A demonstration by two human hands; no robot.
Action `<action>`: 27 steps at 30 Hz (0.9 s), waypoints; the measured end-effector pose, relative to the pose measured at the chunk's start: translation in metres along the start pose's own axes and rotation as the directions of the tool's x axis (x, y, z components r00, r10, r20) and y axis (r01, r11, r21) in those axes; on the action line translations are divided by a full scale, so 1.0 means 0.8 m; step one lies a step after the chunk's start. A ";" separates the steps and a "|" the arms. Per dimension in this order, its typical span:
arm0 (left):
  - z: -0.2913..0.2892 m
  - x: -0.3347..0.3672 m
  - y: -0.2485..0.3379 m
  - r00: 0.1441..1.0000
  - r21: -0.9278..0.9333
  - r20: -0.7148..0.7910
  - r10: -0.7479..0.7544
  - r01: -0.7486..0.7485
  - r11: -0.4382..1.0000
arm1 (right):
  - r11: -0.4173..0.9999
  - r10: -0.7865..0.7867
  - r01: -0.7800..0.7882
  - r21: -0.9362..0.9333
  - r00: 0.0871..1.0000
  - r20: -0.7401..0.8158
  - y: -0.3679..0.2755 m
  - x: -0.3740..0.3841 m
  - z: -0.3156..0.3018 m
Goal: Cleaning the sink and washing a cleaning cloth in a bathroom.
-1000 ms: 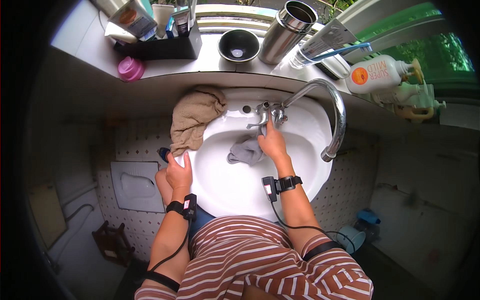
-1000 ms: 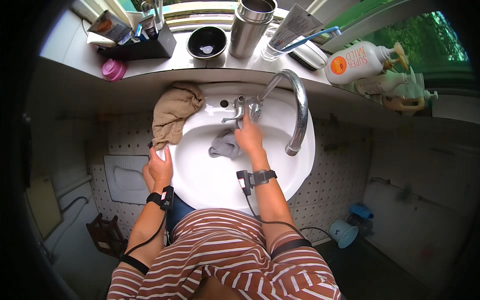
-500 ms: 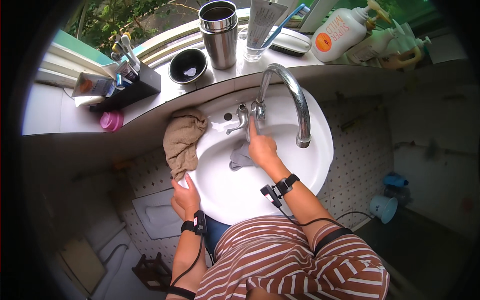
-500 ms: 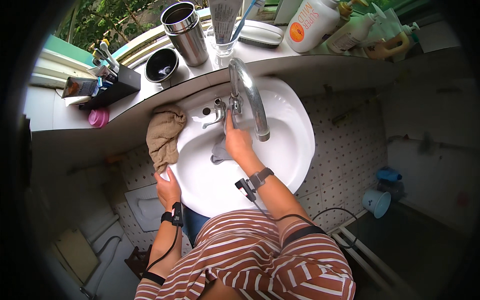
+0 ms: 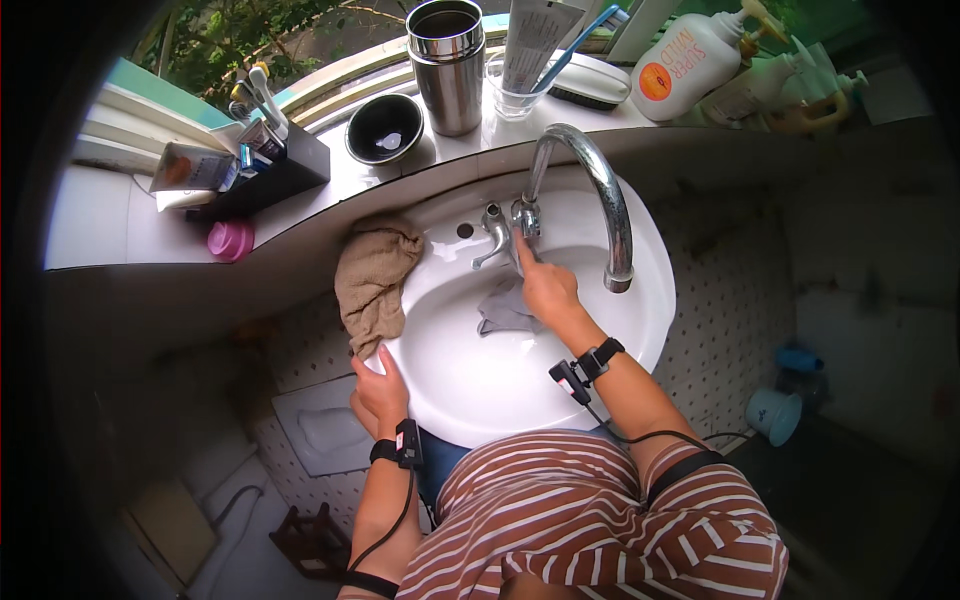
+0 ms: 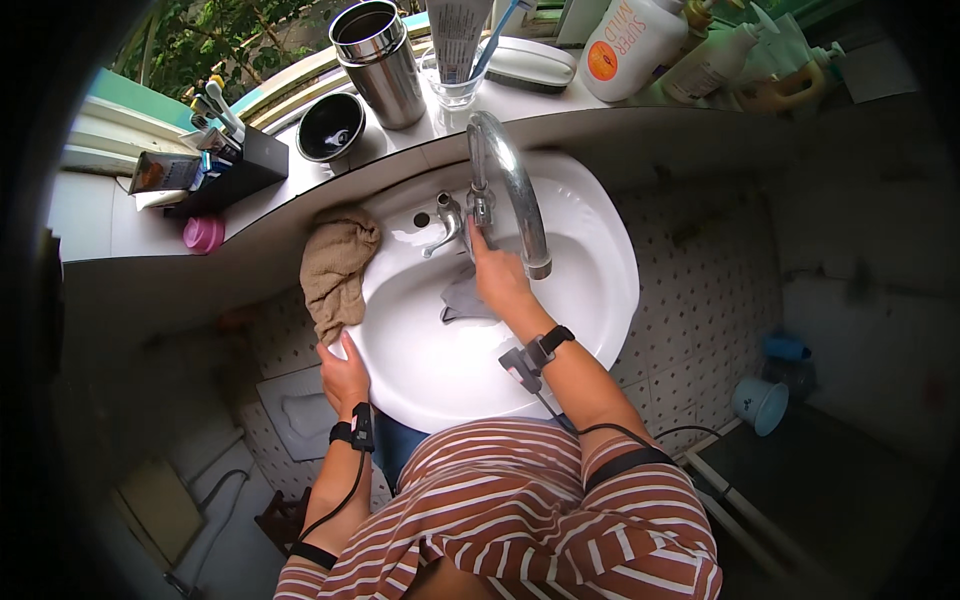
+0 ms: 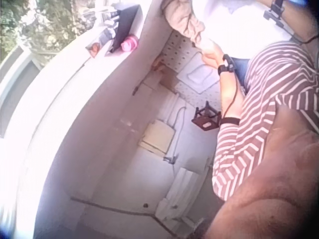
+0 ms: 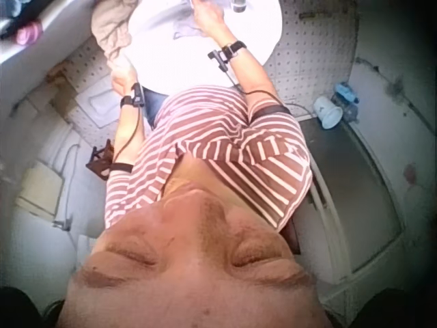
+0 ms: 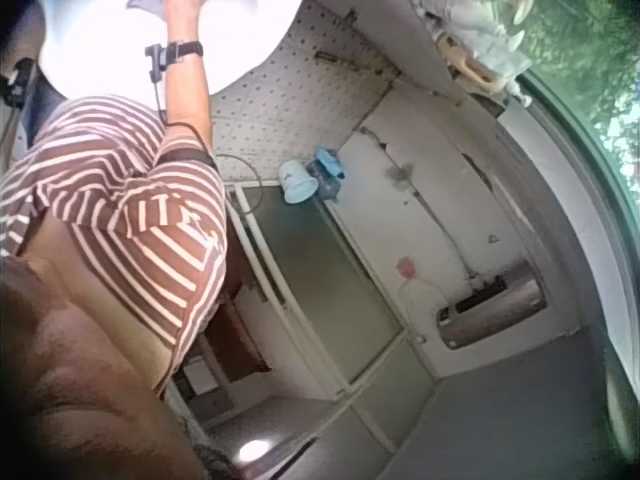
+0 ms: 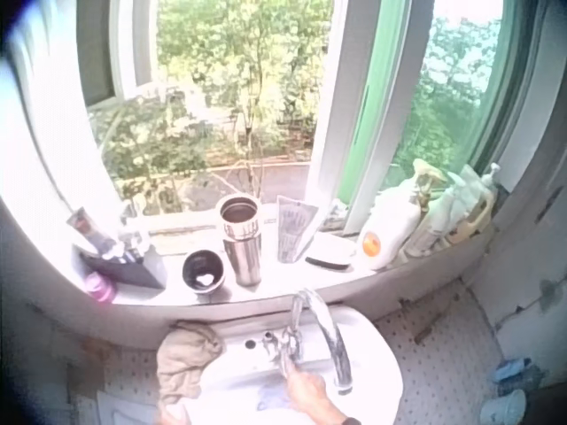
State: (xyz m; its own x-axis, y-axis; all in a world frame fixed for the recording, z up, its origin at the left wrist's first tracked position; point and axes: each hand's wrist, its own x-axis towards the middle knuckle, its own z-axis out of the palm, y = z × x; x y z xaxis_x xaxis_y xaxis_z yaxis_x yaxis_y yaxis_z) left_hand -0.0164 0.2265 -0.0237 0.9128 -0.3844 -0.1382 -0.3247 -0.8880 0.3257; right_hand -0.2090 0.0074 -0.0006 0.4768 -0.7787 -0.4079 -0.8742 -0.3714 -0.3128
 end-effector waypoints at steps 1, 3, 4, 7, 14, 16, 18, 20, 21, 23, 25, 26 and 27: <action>0.000 0.000 0.003 1.000 -0.023 -0.004 0.030 -0.030 0.999 | 1.000 -0.005 0.005 -0.005 1.000 0.003 0.001 0.008 0.000; 0.001 0.000 0.004 1.000 -0.013 -0.004 0.022 -0.023 1.000 | 1.000 0.021 -0.022 -0.019 0.999 -0.033 -0.007 0.029 -0.002; 0.002 0.000 0.005 1.000 -0.004 -0.004 0.020 -0.020 1.000 | 1.000 0.018 -0.019 -0.023 0.999 -0.033 -0.006 0.029 -0.003; 0.009 0.003 -0.012 0.997 -0.049 -0.065 0.034 -0.037 0.998 | 1.000 0.001 -0.001 -0.008 1.000 -0.001 -0.010 0.028 -0.003; 0.010 0.003 -0.007 0.998 -0.077 -0.055 0.026 -0.030 0.997 | 0.984 -0.044 0.041 -0.171 0.999 -0.013 0.043 0.002 -0.016; 0.015 0.005 -0.016 0.998 -0.089 -0.047 0.031 -0.035 0.995 | 0.980 -0.035 0.032 -0.198 0.999 -0.011 0.038 0.003 -0.024; 0.016 0.005 -0.020 0.996 -0.086 -0.075 0.039 -0.045 0.995 | 0.992 0.110 -0.119 -0.039 0.978 -0.177 0.035 0.003 -0.034; 0.014 0.005 -0.017 0.994 -0.087 -0.102 0.047 -0.056 0.995 | 0.992 0.117 -0.101 0.075 0.960 -0.253 0.064 0.013 -0.036; 0.009 0.005 -0.012 0.995 -0.065 -0.082 0.050 -0.055 0.996 | 0.976 0.147 -0.084 0.199 0.934 -0.324 0.084 0.017 -0.039; 0.010 0.006 -0.008 0.997 -0.051 -0.063 0.036 -0.039 0.998 | 0.938 0.060 0.053 0.343 0.949 -0.310 0.108 0.033 -0.046; 0.013 0.008 -0.010 0.996 -0.057 -0.073 0.060 -0.064 0.996 | 0.640 0.032 0.148 0.754 0.975 -0.218 0.120 0.047 -0.052; 0.009 0.006 -0.018 0.996 -0.032 -0.076 0.047 -0.050 0.998 | 0.557 0.054 0.041 0.830 0.995 -0.085 0.090 0.046 -0.069; 0.010 0.006 -0.017 0.996 -0.039 -0.076 0.039 -0.042 0.998 | 0.564 0.047 0.043 0.825 0.995 -0.085 0.086 0.051 -0.071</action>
State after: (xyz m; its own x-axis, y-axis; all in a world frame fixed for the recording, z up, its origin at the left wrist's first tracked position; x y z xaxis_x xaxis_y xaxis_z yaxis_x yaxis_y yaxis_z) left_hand -0.0094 0.2350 -0.0360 0.9158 -0.3980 -0.0537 -0.3526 -0.8607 0.3672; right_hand -0.2550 -0.0788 0.0097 0.4252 -0.8354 -0.3482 -0.3963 0.1740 -0.9015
